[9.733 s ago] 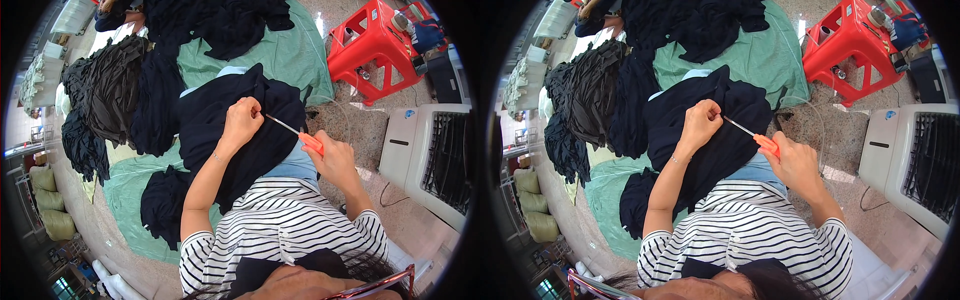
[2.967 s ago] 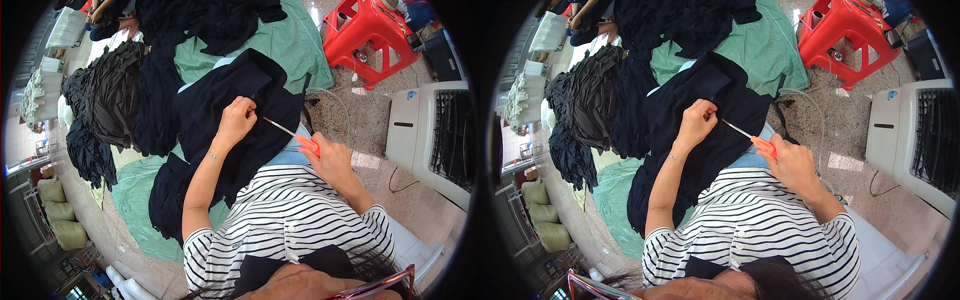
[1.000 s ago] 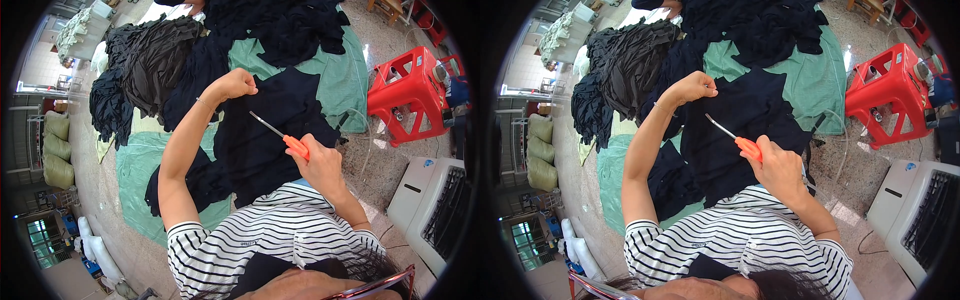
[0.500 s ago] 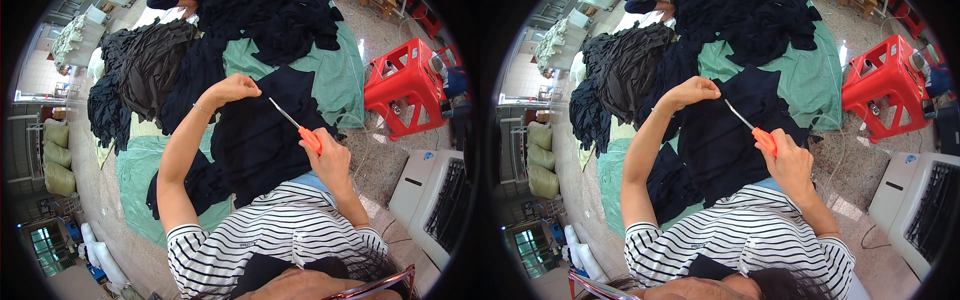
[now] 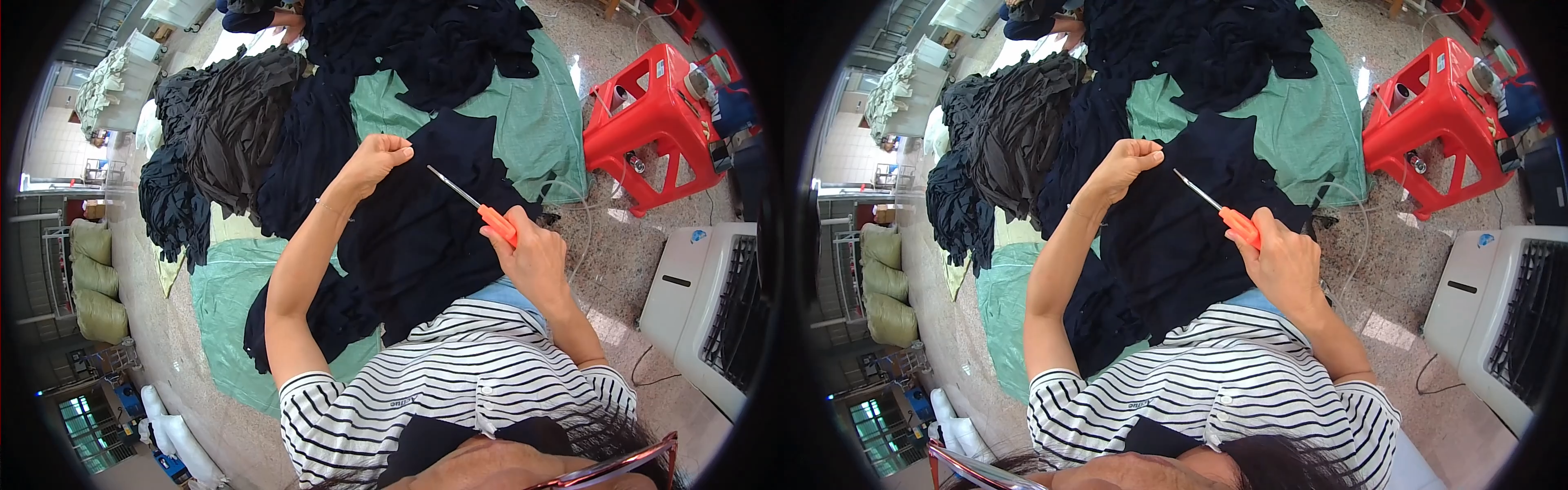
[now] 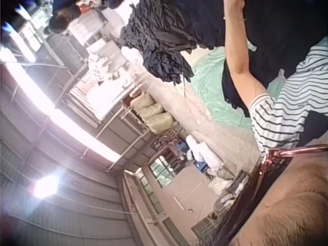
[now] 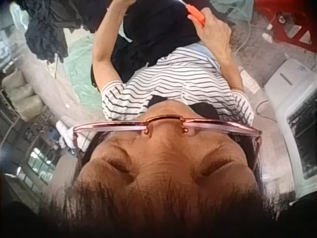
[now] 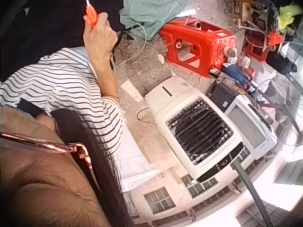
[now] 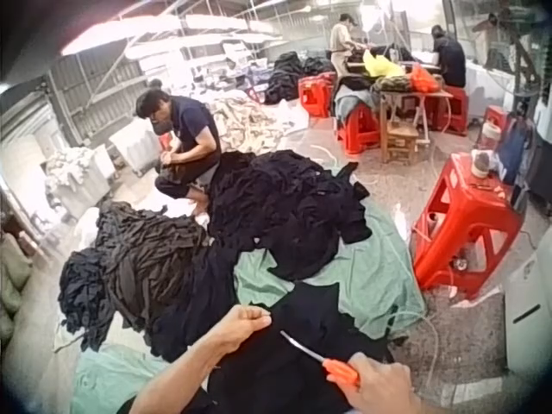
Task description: Sorting through piles of dark fabric and using scissors to trim loose threads from shirts.
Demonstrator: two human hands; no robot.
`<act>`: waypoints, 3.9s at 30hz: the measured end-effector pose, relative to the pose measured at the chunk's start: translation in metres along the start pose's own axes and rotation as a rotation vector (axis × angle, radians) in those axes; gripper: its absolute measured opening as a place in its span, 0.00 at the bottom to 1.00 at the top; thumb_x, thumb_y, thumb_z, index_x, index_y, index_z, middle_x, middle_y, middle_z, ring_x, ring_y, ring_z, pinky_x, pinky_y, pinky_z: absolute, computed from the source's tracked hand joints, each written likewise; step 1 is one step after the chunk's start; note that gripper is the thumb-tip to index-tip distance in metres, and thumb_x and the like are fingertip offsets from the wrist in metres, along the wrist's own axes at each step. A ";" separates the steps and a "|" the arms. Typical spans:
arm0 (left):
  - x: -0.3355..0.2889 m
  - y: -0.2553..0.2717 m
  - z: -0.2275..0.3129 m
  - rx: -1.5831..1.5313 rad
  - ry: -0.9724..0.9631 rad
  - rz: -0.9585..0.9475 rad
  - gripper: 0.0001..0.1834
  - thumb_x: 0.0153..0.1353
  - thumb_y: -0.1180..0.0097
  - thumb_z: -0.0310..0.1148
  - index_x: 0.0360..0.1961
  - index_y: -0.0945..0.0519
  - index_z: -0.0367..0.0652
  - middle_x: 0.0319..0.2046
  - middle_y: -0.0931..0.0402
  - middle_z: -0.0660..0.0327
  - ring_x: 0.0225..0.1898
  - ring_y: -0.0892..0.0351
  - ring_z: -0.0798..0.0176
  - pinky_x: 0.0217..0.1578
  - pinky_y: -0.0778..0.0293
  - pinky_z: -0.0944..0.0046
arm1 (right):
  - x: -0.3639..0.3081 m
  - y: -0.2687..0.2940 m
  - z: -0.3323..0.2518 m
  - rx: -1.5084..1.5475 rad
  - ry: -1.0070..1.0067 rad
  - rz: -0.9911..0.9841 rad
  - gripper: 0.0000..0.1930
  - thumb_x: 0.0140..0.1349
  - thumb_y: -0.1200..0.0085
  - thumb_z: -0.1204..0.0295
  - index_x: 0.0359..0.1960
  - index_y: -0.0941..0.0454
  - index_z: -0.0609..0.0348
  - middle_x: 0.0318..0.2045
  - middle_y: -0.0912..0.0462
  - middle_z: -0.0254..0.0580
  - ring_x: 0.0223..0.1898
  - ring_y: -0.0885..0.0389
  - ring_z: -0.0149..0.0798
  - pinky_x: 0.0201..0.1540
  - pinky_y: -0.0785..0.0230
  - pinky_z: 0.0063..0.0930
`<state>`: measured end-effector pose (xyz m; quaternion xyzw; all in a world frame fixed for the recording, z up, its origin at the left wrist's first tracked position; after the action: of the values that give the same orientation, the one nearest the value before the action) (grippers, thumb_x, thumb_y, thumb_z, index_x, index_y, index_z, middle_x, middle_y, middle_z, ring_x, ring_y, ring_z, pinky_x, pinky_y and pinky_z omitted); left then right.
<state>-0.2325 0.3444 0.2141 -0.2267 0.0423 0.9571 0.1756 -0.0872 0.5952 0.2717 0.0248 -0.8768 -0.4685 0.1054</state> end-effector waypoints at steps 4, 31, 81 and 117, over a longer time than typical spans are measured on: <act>0.002 0.005 -0.006 0.004 -0.034 0.032 0.06 0.67 0.42 0.27 0.36 0.17 0.34 0.31 0.18 0.66 0.32 0.23 0.76 0.37 0.26 0.73 | 0.000 -0.004 0.001 -0.015 -0.007 0.002 0.19 0.64 0.39 0.55 0.32 0.32 0.56 0.21 0.19 0.44 0.19 0.20 0.53 0.18 0.32 0.43; 0.080 0.028 -0.010 0.530 -0.268 0.465 0.17 0.48 0.29 0.40 0.31 0.12 0.35 0.33 0.14 0.52 0.37 0.14 0.54 0.42 0.21 0.57 | -0.012 0.029 0.057 0.130 -0.303 0.274 0.15 0.66 0.41 0.56 0.42 0.23 0.53 0.25 0.18 0.56 0.30 0.19 0.63 0.30 0.31 0.51; -0.032 -0.130 -0.047 0.659 -0.835 0.362 0.06 0.57 0.37 0.20 0.35 0.16 0.41 0.30 0.23 0.57 0.27 0.21 0.56 0.27 0.25 0.62 | -0.056 0.011 0.101 0.045 -0.349 0.024 0.18 0.61 0.38 0.56 0.44 0.21 0.55 0.36 0.19 0.47 0.37 0.19 0.55 0.37 0.28 0.44; -0.014 -0.124 -0.053 0.733 -0.696 0.108 0.09 0.54 0.44 0.17 0.37 0.24 0.37 0.21 0.25 0.55 0.23 0.22 0.53 0.28 0.27 0.60 | -0.060 0.007 0.059 -0.060 -0.290 -0.187 0.21 0.61 0.38 0.50 0.30 0.26 0.58 0.18 0.19 0.50 0.22 0.18 0.57 0.23 0.29 0.48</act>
<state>-0.1544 0.4468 0.1732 0.1849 0.3259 0.9059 0.1974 -0.0405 0.6561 0.2356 0.0354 -0.8623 -0.5008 -0.0657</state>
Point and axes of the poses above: each hand's wrist, its own x-axis towards the middle knuckle, its own y-axis out of the back of the hand, z = x × y, the point moved 4 cm from there along x, towards the middle knuckle
